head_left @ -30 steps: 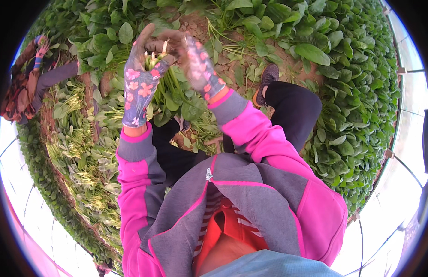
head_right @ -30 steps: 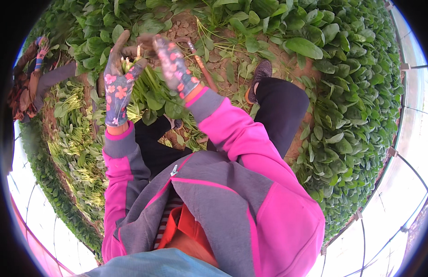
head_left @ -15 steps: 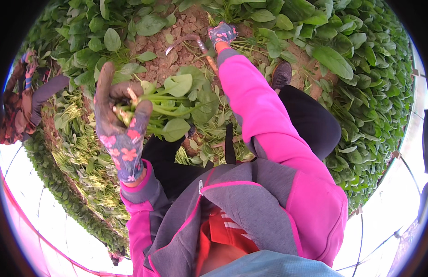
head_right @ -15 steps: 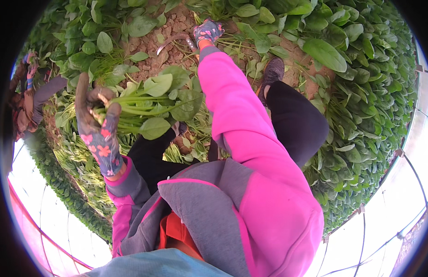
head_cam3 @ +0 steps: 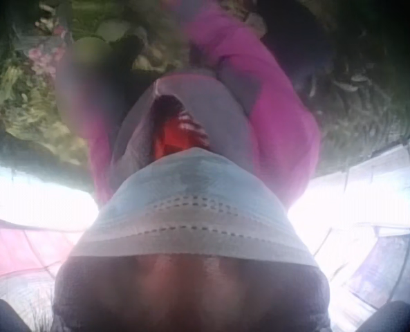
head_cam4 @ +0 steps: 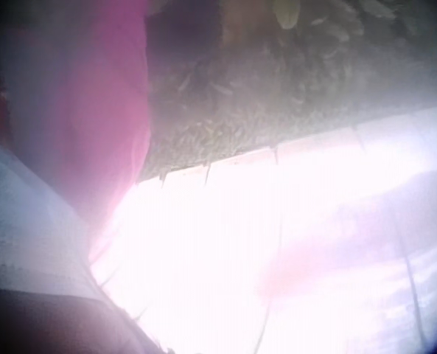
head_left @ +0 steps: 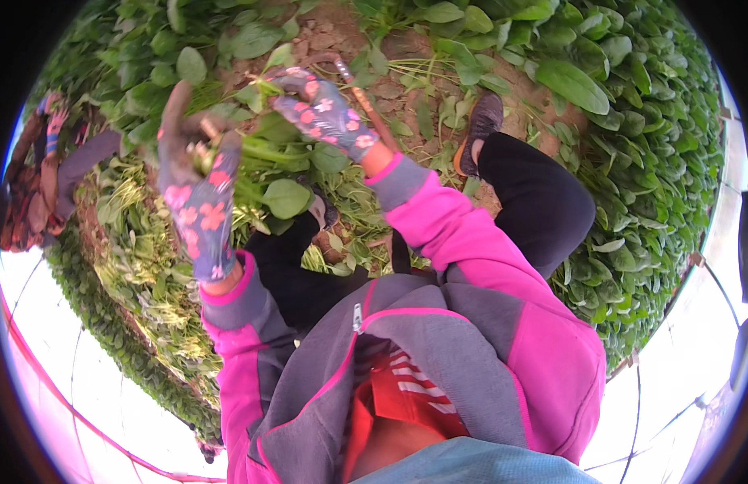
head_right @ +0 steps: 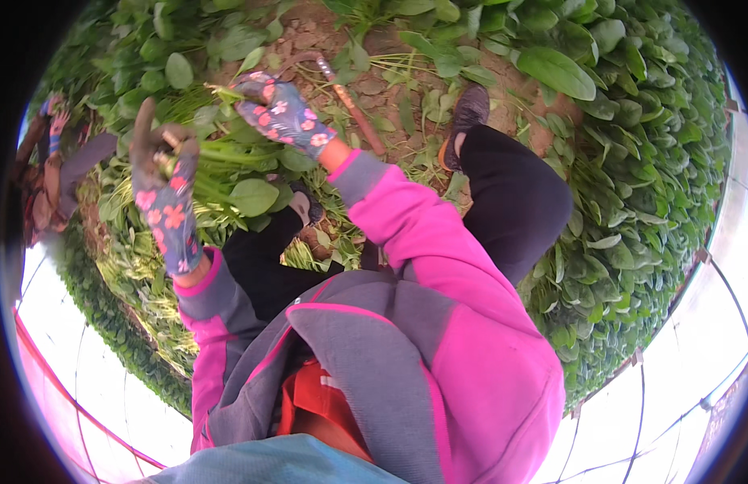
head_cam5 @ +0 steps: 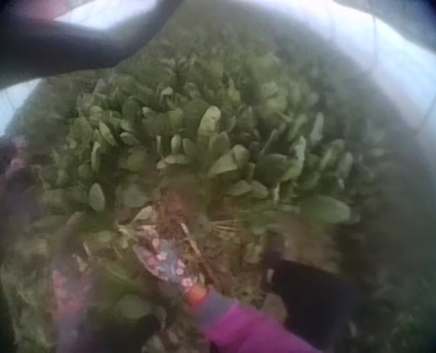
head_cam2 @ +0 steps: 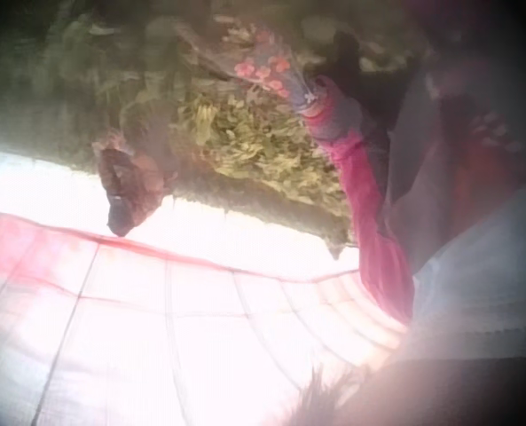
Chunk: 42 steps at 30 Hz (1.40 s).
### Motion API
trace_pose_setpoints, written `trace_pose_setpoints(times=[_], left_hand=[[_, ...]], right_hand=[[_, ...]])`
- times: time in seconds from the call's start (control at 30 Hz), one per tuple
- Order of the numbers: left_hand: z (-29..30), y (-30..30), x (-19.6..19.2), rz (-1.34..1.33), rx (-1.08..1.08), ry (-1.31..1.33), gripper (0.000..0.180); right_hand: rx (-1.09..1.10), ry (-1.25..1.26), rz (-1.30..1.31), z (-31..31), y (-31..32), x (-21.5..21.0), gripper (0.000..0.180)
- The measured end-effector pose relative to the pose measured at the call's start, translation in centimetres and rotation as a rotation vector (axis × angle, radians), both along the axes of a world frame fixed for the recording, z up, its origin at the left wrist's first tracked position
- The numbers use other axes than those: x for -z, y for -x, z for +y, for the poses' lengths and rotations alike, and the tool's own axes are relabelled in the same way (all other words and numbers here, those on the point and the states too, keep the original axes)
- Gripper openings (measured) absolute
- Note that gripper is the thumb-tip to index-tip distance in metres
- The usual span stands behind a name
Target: The person repeatedly cuts spinach plants at the base using a small knife, gathers the cut plants into bundles, and places them on the ground. The person continues this cycle of cutting, bundling, and placing throughout the clip.
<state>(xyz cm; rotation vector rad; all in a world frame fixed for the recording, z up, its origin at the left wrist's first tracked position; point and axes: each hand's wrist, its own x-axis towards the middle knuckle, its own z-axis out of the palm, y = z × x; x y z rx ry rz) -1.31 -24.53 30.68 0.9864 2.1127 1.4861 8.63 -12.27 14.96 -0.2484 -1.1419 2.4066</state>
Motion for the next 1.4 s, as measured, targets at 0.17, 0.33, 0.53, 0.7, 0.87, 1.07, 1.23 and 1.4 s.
trace_pose_setpoints(times=[0.17, 0.33, 0.53, 0.7, 0.87, 1.07, 1.23, 1.4], left_hand=[[0.1, -0.6, -0.2, 0.127, -0.007, 0.063, 0.061], [0.6, -1.1, 0.3, -0.004, 0.066, -0.167, 0.069], [0.5, -1.0, 0.0, -0.003, 0.154, -0.210, 0.071], [0.0, -1.0, -0.7, -0.035, 0.126, -0.059, 0.068], [-0.6, 0.1, -0.8, -0.144, 0.166, -0.141, 0.067], [-0.1, -1.1, -0.9, -0.104, 0.206, -0.237, 0.081], [0.3, -3.5, -3.1, -0.238, 0.116, -0.259, 0.079], [-0.1, -2.8, -3.7, 0.200, 0.235, -0.430, 0.102]], right_hand=[[-0.108, -0.041, -0.066, 0.3, -1.2, -4.4, 0.031], [0.293, -0.959, -0.226, -1.1, -1.3, -6.3, 0.027], [0.448, -1.139, -0.097, -1.0, -2.5, -7.5, 0.026], [0.575, -1.358, -0.125, -1.8, -3.0, -7.9, 0.026], [0.554, -0.729, -0.207, -2.5, -4.8, -8.7, 0.081], [0.306, -1.117, -0.271, -4.1, -3.0, -8.6, 0.115], [0.358, -0.964, -0.372, -6.1, -2.9, -8.8, 0.070], [0.275, -0.527, -0.187, -6.0, -3.5, -10.1, 0.047]])
